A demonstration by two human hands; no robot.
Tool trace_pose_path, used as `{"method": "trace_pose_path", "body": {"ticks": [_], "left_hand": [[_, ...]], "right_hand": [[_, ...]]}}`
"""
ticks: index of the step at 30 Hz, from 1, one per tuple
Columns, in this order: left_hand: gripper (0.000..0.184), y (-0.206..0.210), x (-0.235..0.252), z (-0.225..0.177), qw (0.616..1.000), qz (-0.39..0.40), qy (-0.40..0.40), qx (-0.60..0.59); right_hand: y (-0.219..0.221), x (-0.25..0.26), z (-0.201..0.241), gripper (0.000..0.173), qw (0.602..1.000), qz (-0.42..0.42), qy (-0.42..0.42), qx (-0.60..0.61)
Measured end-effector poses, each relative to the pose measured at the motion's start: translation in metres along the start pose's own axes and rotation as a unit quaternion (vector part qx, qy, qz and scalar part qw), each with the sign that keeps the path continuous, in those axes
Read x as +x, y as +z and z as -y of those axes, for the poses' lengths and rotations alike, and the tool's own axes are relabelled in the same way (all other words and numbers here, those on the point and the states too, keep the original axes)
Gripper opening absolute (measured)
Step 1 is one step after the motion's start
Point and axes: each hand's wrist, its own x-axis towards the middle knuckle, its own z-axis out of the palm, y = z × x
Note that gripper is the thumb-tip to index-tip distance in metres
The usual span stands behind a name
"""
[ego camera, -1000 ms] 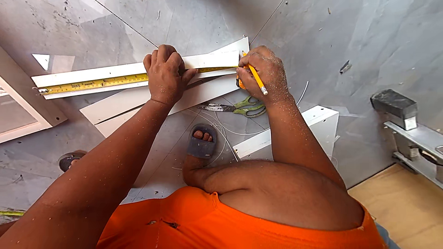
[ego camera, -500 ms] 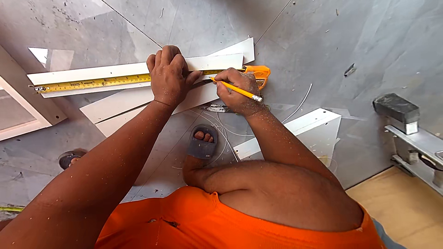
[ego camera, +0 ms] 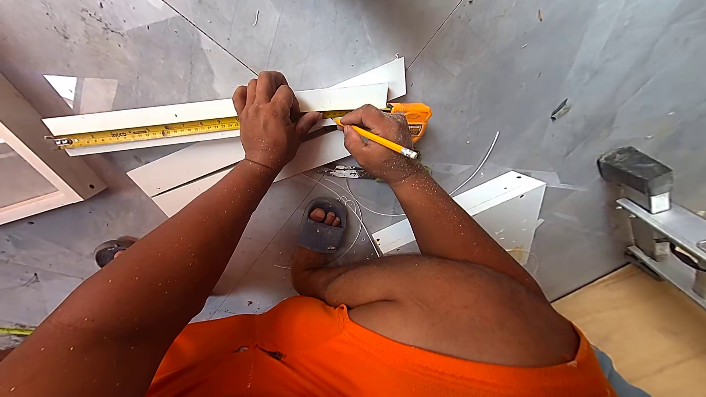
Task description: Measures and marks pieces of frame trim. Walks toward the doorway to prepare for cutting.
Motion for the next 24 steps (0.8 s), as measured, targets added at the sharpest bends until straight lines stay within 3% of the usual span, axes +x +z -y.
{"method": "trace_pose_path", "body": {"ticks": [21,24], "left_hand": [[0.047,0.001,0.001,0.000,1.000,-0.015,0.002,0.003],[0.046,-0.001,0.002,0.000,1.000,-0.005,-0.003,-0.006]], "right_hand": [[-0.006,0.004,0.001,0.020,0.998,0.036,0.032,0.044],[-0.015,0.001,0.001,0.021,0.997,-0.012,-0.005,0.079]]}}
